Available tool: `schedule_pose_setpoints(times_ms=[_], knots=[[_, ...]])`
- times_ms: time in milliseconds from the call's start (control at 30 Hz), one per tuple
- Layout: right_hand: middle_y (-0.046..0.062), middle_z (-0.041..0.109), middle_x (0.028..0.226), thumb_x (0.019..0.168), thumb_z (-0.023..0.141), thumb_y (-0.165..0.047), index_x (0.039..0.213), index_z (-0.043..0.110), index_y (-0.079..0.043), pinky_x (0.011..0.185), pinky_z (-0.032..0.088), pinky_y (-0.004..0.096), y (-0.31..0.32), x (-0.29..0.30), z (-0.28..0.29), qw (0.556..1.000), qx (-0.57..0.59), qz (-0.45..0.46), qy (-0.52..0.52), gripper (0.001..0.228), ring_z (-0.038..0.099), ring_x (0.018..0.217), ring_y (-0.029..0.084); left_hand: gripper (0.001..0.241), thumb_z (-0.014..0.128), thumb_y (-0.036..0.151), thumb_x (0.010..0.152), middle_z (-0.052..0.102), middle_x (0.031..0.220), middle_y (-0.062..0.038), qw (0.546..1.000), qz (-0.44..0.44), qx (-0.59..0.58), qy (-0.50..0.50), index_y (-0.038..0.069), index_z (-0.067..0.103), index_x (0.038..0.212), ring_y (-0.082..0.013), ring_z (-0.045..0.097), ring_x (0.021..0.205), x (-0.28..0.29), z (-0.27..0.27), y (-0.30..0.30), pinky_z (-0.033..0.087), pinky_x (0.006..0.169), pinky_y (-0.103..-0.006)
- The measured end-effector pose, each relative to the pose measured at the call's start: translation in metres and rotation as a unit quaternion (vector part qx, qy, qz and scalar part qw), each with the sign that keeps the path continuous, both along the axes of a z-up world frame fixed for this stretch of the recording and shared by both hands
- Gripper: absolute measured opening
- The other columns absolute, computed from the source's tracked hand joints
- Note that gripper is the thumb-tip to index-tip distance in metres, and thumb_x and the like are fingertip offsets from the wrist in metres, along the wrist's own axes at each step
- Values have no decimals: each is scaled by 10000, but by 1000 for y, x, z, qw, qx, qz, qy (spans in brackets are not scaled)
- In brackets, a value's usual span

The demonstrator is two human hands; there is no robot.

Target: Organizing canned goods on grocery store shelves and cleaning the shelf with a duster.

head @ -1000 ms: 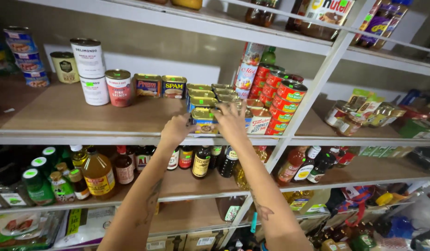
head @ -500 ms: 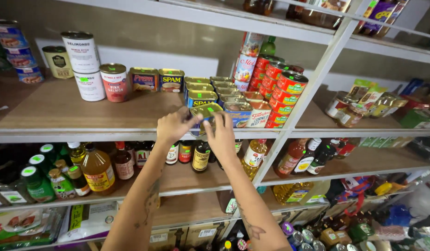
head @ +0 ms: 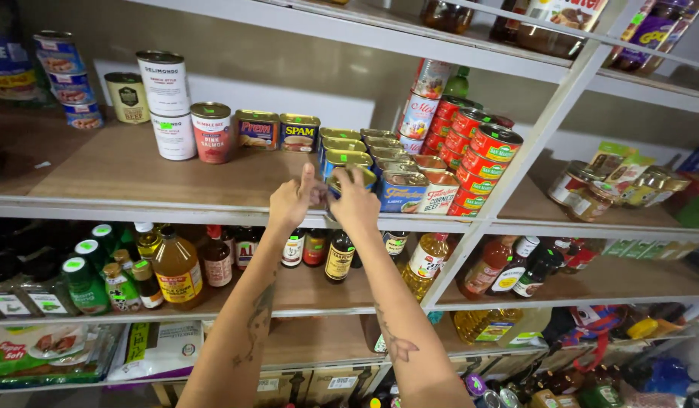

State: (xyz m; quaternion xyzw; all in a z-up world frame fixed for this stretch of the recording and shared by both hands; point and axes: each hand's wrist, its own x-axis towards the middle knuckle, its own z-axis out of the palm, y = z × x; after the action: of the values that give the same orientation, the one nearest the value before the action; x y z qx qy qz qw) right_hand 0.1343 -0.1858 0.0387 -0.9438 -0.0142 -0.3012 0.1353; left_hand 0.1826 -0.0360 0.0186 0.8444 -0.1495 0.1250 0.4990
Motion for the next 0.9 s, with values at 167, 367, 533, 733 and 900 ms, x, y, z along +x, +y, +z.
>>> schedule_pose_setpoints(times_ms=[167,367,533,733,900], knots=[[99,521,1378,793,797,-342,1165,565,-192,783,578,515,6,-14,5,992,104,-33,-56,463,676,1099,372,889,175,750,966,793,790,-76,998,3,-54,17,119,801,957,-268,781,863,-5,0,-4,562,898,-393],[109,523,1337,891,787,-392,1138,585,-193,800,579,503,20,-41,34,970,194,-30,-142,376,672,1098,363,804,188,708,998,755,771,-109,999,34,-3,14,132,734,1128,-325,743,864,-8,8,-3,536,857,-463],[164,416,1516,882,771,-237,1163,602,-157,985,546,487,-8,-34,64,965,153,132,-167,338,573,1296,407,629,380,615,1022,667,1160,-200,999,17,-15,-42,145,493,1424,-389,660,1116,1,-1,-3,497,952,-483],[187,326,1608,834,796,-122,1288,598,-195,1132,442,468,-31,-5,68,962,74,263,-8,501,417,1439,454,986,778,299,914,349,1606,-210,930,-232,-252,-135,103,116,1619,-426,468,1397,43,-35,-7,453,1093,-449],[193,513,1414,757,846,-136,1350,489,-149,1126,444,457,-34,11,57,941,10,330,69,692,515,1350,385,945,894,304,725,628,1337,-199,971,-185,-127,-88,78,373,1481,-382,627,1226,29,-19,2,539,978,-419]])
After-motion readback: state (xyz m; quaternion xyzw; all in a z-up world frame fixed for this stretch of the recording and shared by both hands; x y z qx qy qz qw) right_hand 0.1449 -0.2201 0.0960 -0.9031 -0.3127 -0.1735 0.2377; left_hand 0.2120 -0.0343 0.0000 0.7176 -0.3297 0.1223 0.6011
